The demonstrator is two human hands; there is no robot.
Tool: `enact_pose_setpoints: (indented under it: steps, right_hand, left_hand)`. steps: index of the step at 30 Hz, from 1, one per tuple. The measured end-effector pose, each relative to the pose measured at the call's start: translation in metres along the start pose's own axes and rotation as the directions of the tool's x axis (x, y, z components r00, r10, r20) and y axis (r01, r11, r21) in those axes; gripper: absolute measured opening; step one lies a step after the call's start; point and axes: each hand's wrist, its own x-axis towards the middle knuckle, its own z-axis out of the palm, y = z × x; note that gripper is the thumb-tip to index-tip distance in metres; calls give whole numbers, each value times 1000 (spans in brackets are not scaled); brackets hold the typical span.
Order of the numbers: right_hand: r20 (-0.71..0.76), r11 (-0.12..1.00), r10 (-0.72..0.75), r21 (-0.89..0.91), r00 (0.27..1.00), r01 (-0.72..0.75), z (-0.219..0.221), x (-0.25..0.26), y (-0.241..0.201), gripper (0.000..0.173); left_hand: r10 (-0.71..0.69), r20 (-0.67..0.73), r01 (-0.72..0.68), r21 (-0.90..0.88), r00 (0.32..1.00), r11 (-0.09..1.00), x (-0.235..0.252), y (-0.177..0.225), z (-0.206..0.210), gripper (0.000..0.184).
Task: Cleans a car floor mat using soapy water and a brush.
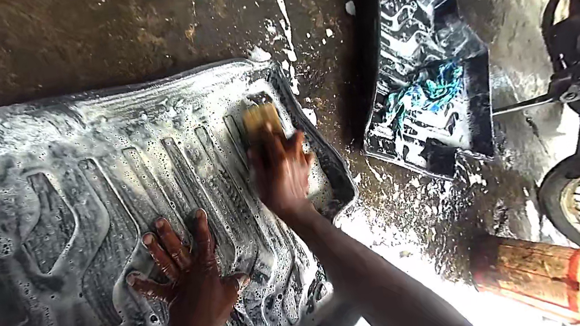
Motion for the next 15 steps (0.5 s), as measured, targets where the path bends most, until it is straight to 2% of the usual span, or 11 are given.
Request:
enact_pose_setpoints:
  steps: [2,5,7,9,12,13,15]
  right_hand:
    - [25,998,39,52,999,-40,-1,33,-16,51]
    - [124,995,54,-85,991,-43,-43,-40,14,53]
    - [87,991,99,-96,991,-90,-50,-68,30,52]
    - [77,978,202,36,976,-205,-35,-35,17,50]
    - [106,963,183,181,977,-200,-13,38,-22,54]
    - [160,963,172,179,972,-200,-19,41,-25,56]
    - [240,962,211,120,947,-245,-45,2,-9,56]
  left_hand:
    - [-18,-4,18,6,1000,1000,3,0,-1,144]
    - [-28,-3,28,-5,1000,1000,2,3,-1,144]
    - [-29,-12,29,-2,1000,1000,2,4,0,145]
    - [-28,-13,28,19,1000,999,2,3,0,145]
    - [-33,-79,33,2,996,999,10,2,-1,142]
    - [-48,-83,48,-4,995,999,11,3,-2,143]
    - [-61,-65,61,-7,996,998,11,5,-4,145]
